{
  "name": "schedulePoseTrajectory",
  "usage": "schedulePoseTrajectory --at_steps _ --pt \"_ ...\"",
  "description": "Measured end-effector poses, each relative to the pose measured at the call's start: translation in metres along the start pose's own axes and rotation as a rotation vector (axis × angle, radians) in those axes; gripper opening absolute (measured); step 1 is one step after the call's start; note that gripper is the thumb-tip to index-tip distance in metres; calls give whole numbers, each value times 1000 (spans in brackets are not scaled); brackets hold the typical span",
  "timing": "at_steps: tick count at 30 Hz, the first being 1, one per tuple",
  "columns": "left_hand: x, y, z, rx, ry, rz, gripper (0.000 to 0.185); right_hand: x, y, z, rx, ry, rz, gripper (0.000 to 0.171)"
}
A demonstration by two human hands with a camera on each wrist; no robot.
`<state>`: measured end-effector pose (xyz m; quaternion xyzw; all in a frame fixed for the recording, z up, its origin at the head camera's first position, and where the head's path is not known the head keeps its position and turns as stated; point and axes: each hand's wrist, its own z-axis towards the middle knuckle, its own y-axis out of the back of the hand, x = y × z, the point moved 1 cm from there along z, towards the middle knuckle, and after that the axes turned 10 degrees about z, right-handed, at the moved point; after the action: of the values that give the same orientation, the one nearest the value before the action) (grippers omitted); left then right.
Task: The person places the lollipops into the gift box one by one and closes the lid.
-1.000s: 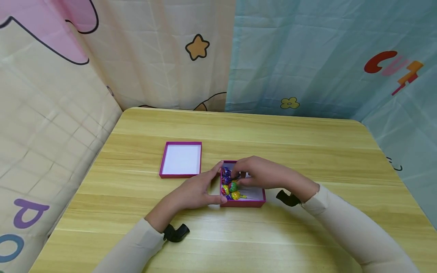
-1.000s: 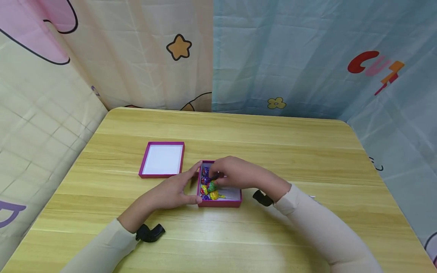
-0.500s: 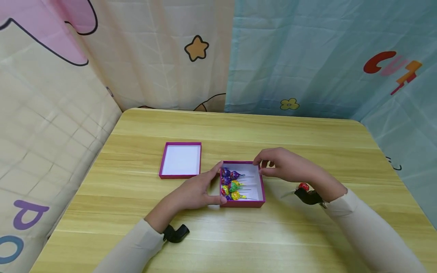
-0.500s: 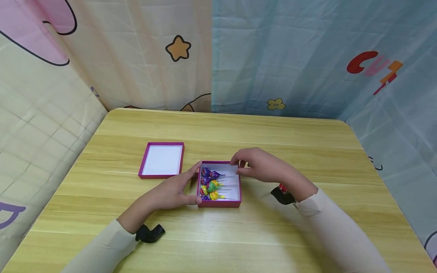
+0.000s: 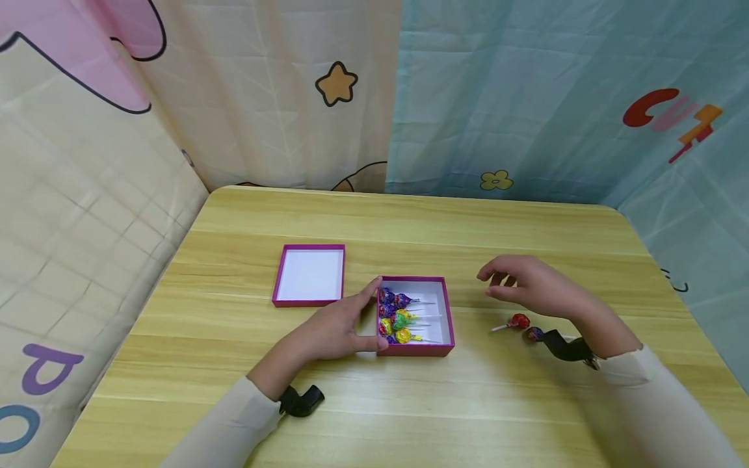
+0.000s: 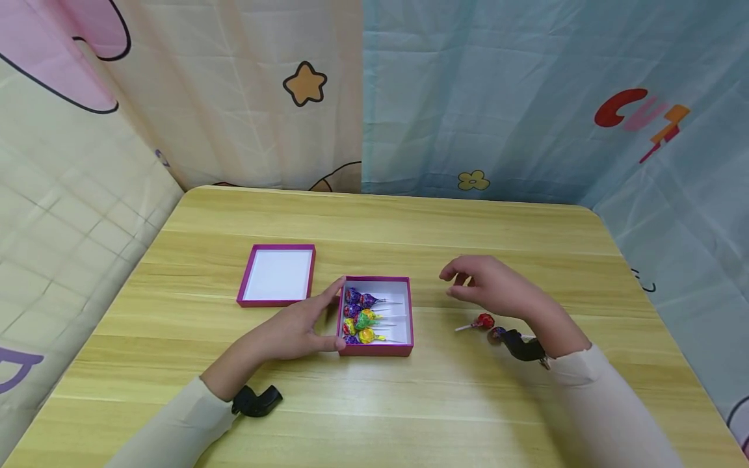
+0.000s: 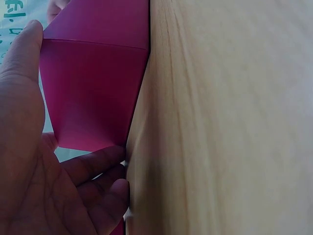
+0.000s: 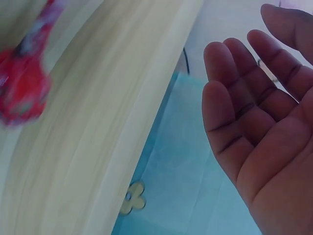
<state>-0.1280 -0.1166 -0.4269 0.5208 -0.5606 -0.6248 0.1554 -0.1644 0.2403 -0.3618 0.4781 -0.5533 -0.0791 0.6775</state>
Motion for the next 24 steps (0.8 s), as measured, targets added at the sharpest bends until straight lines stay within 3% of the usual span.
schedulePoseTrajectory --at_steps 12,24 --pt "1 -1 1 -2 0 8 110 -33 8 -33 -17 -79 45 21" --pt "2 -2 2 -11 -2 11 110 -54 2 -48 52 -128 85 23"
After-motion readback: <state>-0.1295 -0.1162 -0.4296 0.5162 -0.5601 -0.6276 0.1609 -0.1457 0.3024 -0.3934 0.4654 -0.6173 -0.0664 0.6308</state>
